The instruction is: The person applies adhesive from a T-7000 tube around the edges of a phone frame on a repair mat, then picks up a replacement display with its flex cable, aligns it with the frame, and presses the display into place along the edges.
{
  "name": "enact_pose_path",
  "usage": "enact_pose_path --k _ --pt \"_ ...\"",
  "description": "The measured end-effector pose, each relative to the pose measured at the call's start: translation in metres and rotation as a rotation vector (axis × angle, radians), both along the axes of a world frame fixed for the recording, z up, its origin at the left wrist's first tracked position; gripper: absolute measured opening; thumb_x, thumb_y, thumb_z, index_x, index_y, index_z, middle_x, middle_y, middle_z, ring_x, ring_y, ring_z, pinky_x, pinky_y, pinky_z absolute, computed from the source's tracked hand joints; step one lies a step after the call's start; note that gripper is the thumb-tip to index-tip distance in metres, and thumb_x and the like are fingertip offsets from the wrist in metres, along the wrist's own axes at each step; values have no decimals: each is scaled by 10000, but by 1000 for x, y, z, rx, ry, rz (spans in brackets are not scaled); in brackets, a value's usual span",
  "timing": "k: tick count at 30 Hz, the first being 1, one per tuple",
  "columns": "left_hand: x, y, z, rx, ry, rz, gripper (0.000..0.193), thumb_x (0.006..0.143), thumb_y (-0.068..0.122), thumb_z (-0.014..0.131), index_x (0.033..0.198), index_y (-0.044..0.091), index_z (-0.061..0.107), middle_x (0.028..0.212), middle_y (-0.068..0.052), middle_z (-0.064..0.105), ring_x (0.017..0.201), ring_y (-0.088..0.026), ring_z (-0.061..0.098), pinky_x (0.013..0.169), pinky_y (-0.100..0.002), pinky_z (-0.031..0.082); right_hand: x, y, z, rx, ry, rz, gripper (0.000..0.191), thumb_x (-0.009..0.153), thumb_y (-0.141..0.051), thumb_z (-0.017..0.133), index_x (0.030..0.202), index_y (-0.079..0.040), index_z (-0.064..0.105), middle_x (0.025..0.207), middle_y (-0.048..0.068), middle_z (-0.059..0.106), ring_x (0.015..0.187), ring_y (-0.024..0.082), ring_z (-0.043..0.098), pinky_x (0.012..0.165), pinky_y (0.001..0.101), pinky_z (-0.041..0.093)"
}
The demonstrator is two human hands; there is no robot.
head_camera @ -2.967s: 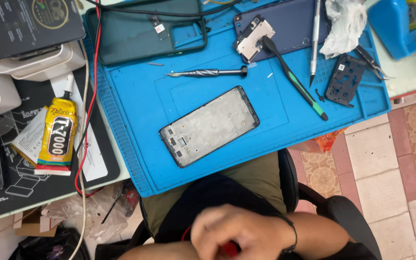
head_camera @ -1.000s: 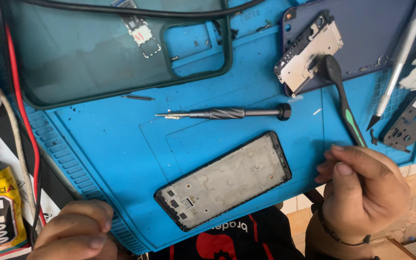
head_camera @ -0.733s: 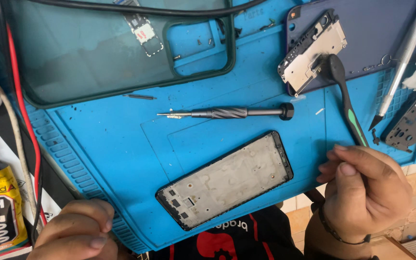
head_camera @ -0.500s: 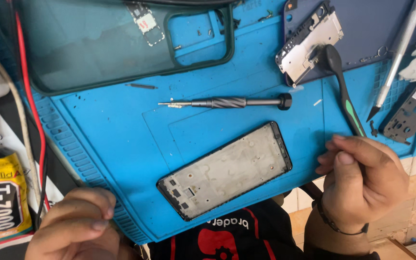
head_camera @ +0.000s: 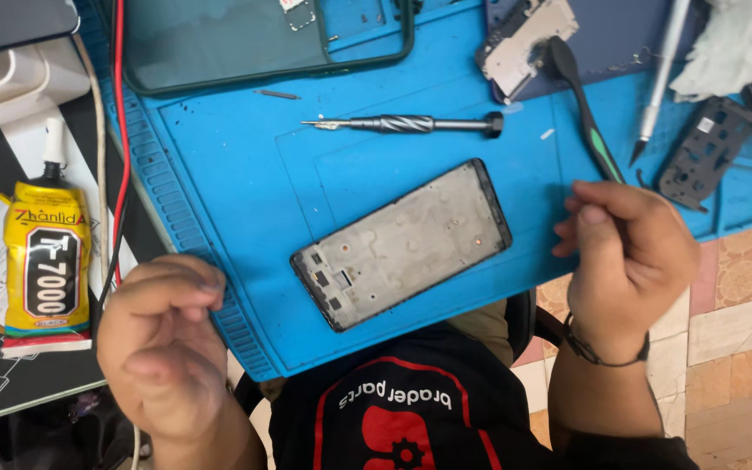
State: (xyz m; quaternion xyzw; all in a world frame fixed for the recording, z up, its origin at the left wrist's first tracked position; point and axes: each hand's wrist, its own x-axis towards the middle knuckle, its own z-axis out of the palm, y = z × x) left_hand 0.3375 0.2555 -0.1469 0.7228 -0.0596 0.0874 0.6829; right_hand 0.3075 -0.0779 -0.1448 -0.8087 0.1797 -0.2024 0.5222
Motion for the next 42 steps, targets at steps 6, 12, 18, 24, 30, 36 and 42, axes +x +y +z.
enact_pose_path --k 6,12,18,24,30,36,42 --pt "-25 5 11 -71 -23 -90 626 1142 556 548 1081 -67 553 938 -98 506 828 -151 476 758 -266 403 -30 -9 20 192 -53 123 84 1119 -34 639 1105 42 672 941 82 694 772 100 686 675 211 563" --pt "-46 14 17 -141 -26 -108 552 1168 485 582 1096 -62 559 924 -87 489 843 -150 479 769 -272 412 -56 -45 53 -583 -129 131 44 1078 49 717 1116 53 695 926 131 684 793 160 666 702 259 510" --pt "-62 20 20 -165 -38 -119 509 1182 447 596 1089 -52 552 925 -89 497 838 -150 476 767 -280 411 -42 -82 73 -704 -140 186 89 1018 77 672 1099 43 686 956 111 682 863 153 692 782 244 529" --pt "-79 25 21 -193 -27 -118 469 1181 425 607 1098 -34 552 960 -106 550 832 -146 484 779 -281 414 -20 -95 62 -817 20 286 257 850 -57 877 862 12 630 792 116 650 720 241 669 629 339 508" --pt "-84 23 35 -159 -56 -117 415 1162 374 660 1076 -20 561 986 -100 553 836 -149 491 764 -277 416 -22 -74 59 -835 18 300 157 794 25 759 880 -3 631 800 123 655 736 240 676 679 348 528" --pt "-107 -15 104 433 -279 -253 387 885 387 794 1022 53 654 1131 -94 649 1076 -280 606 979 -383 484 -46 -42 99 2 24 323 329 921 38 722 1218 -18 594 934 27 664 801 107 683 692 244 565" --pt "-102 -79 111 526 -315 -523 478 813 463 885 927 57 660 1249 -197 635 1218 -398 626 997 -451 547 -29 2 88 325 52 555 150 1012 54 732 1075 8 604 917 75 678 797 135 700 693 280 616"
